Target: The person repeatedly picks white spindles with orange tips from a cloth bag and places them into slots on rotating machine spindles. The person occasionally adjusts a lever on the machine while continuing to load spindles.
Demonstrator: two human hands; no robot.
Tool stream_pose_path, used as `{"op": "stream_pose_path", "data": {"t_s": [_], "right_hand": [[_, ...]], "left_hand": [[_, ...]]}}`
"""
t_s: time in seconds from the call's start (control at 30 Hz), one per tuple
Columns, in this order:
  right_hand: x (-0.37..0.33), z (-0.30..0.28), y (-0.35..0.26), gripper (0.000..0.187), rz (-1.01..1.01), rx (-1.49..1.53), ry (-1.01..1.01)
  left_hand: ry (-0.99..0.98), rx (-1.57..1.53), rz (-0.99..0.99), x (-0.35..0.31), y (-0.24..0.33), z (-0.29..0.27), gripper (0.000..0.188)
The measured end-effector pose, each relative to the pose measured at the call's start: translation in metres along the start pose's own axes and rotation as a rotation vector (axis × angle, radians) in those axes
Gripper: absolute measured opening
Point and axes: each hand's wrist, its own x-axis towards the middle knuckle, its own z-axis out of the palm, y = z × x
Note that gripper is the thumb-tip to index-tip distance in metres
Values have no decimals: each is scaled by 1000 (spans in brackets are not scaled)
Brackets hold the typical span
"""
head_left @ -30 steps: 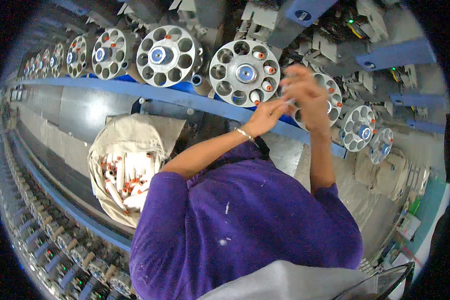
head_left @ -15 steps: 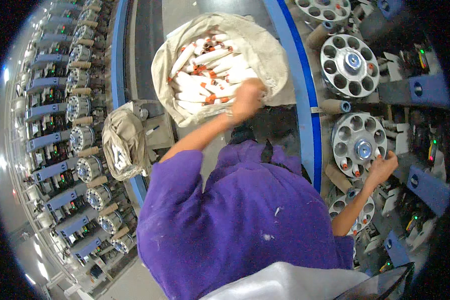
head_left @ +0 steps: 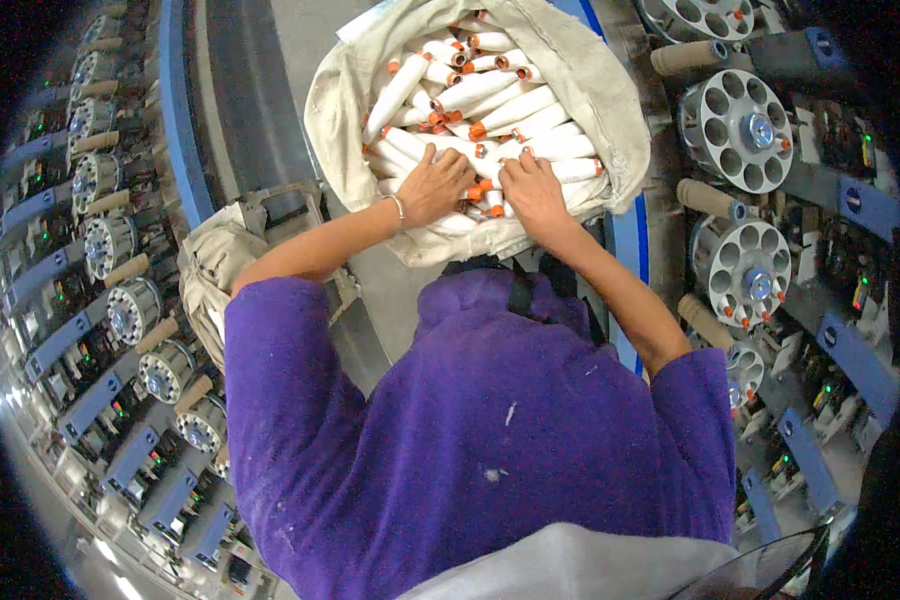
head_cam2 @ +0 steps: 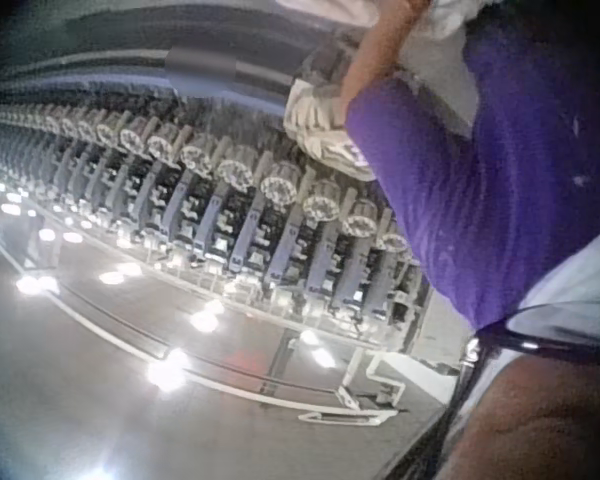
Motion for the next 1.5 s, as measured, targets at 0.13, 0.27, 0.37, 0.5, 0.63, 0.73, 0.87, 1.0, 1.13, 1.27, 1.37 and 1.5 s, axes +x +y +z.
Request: {"op": "stream_pose_path", "data": {"t_s": [0.13, 0.27, 0.37, 0.5, 0.63, 0.73, 0.87, 1.0, 1.13, 1.27, 1.37, 1.5], "right_hand": [[7, 24, -4, 17, 6, -269, -87], [1, -7, -8, 15, 20, 2, 42], [-1, -45, -11, 17, 109, 346, 267], [20, -51, -19, 17, 208, 500, 376], [49, 5, -29, 28, 327, 158, -80], [55, 38, -29, 30, 360, 97, -177], [39, 21, -19, 26, 340, 190, -86], [7, -47, 1, 28, 422, 766, 308], [-46, -108, 36, 30, 541, 1158, 650], [-115, -137, 43, 29, 655, 980, 918], [-161, -152, 38, 37, 674, 1138, 1165], [-186, -156, 19, 57, 745, 1380, 1054]], "left_hand": [[155, -125, -44, -4, 3, 6, 33], [36, -207, -35, -17, -1, 6, 39], [331, -607, -20, -22, -24, -25, 32], [617, -1017, -456, -30, -75, -104, 27], [302, -1104, -527, -29, -82, -131, 34], [100, -498, -278, -20, -50, -93, 37], [-240, -26, 6, -5, -18, -32, 10], [-372, 33, 37, 8, -14, -12, 13], [-593, 119, 88, 17, -29, -16, 23], [-406, -74, 119, 23, -53, -47, 33], [-217, -643, -13, 40, -64, -108, 43], [-315, -1553, -28, 54, -17, -197, 44]]}}
